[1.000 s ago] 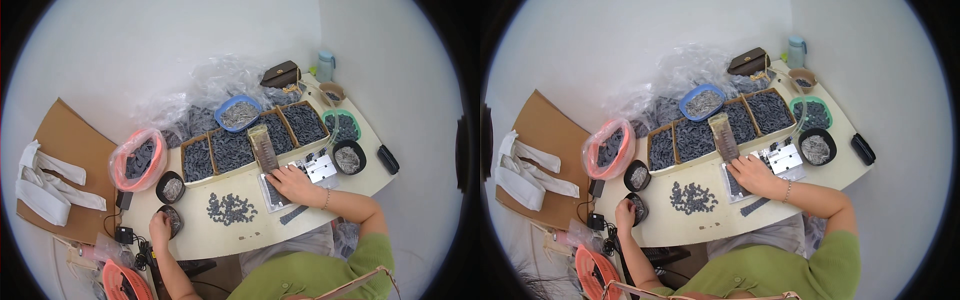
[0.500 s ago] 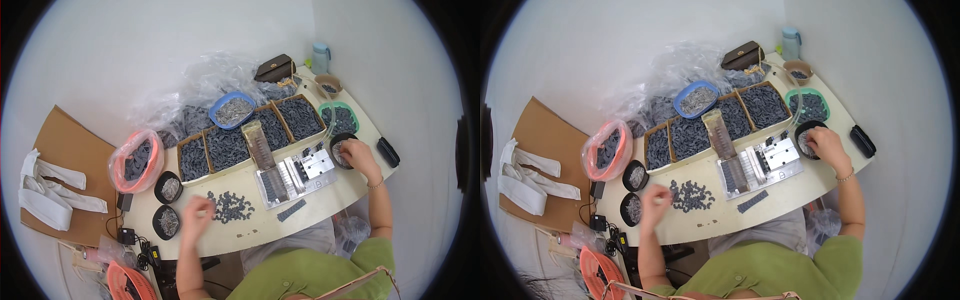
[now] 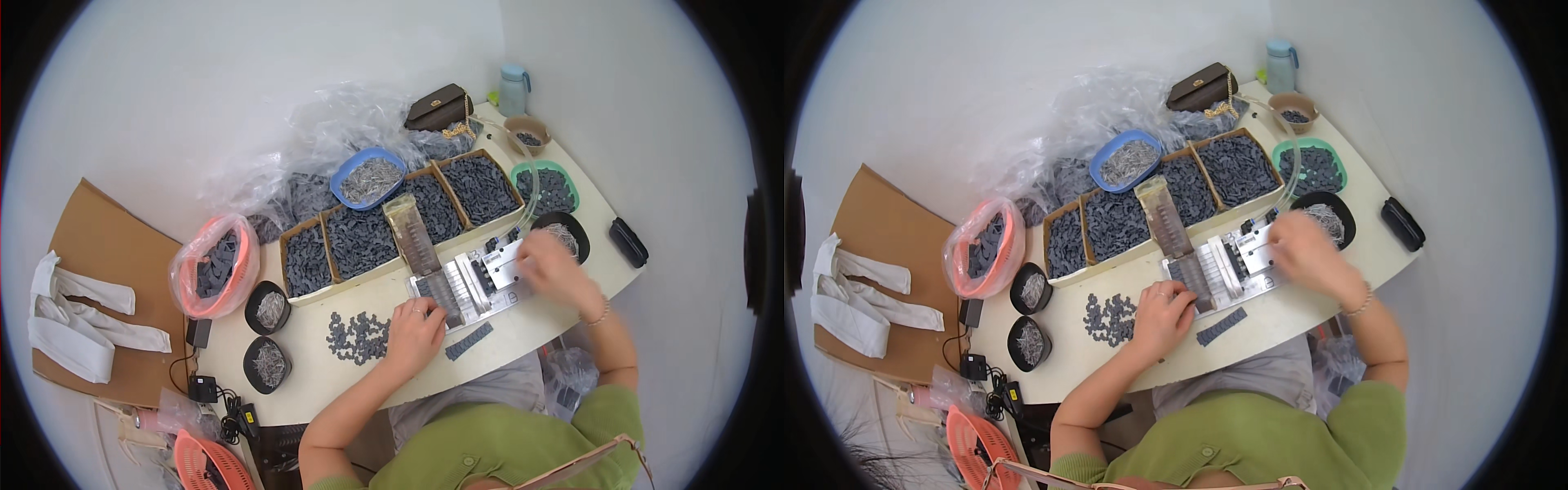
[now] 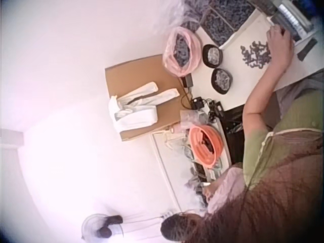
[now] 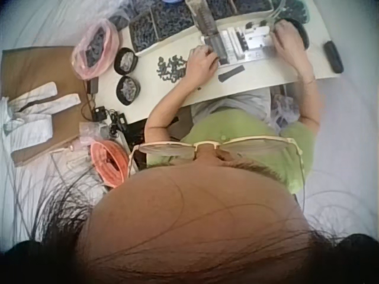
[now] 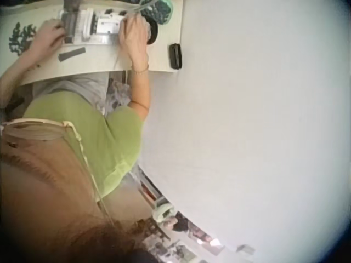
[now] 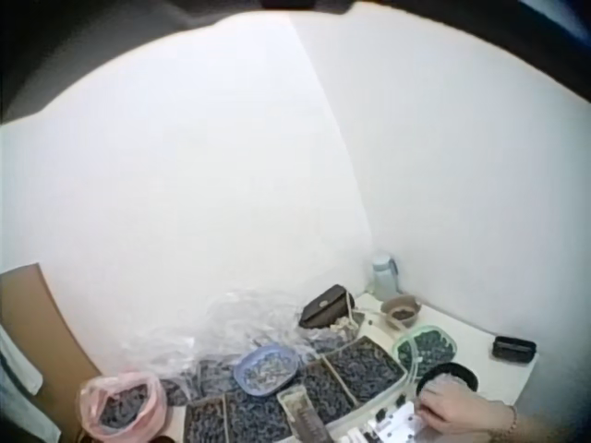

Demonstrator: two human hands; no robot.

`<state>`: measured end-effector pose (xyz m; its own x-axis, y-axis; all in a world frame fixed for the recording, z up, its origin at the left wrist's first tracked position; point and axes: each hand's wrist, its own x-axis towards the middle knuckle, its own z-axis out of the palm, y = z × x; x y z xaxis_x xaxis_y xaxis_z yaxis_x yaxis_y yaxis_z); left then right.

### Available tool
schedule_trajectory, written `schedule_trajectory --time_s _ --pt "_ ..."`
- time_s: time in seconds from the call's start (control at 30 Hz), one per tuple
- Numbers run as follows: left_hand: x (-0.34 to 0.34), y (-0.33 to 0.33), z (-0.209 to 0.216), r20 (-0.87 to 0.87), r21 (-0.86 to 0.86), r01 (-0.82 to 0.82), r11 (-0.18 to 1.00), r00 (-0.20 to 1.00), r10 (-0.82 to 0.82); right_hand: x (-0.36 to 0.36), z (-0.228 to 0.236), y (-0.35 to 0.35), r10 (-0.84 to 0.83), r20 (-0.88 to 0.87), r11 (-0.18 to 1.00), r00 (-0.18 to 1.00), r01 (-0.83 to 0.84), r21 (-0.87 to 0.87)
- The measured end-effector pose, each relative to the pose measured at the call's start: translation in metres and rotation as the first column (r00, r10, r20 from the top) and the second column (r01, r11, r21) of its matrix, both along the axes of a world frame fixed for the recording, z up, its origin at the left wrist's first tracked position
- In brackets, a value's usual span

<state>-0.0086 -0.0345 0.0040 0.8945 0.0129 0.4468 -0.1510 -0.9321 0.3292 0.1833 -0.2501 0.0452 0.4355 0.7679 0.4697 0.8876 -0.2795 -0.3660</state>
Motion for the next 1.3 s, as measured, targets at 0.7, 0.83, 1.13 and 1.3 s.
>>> schedule_trajectory --time_s 0.7,0.83,1.13,1.3 --pt "-0.115 0.238 0.022 -0.145 0.225 -0.608 0.761 0.751 0.644 -0.051 -0.032 0.069 0.392 0.327 0.920 0.860 -0.354 -0.170" --pt "-0.116 0.252 0.019 -0.263 0.242 -0.656 0.715 0.665 0.699 0.006 0.009 0.131 0.291 0.188 0.956 0.938 -0.292 -0.023" --pt "-0.115 0.260 0.016 -0.296 0.207 -0.671 0.712 0.650 0.700 0.098 0.012 0.286 0.181 0.159 0.941 0.971 -0.124 -0.315" --pt "-0.115 0.253 0.032 -0.257 0.065 -0.698 0.713 0.679 0.688 0.099 0.017 0.307 0.231 0.183 0.856 0.956 -0.111 -0.505"
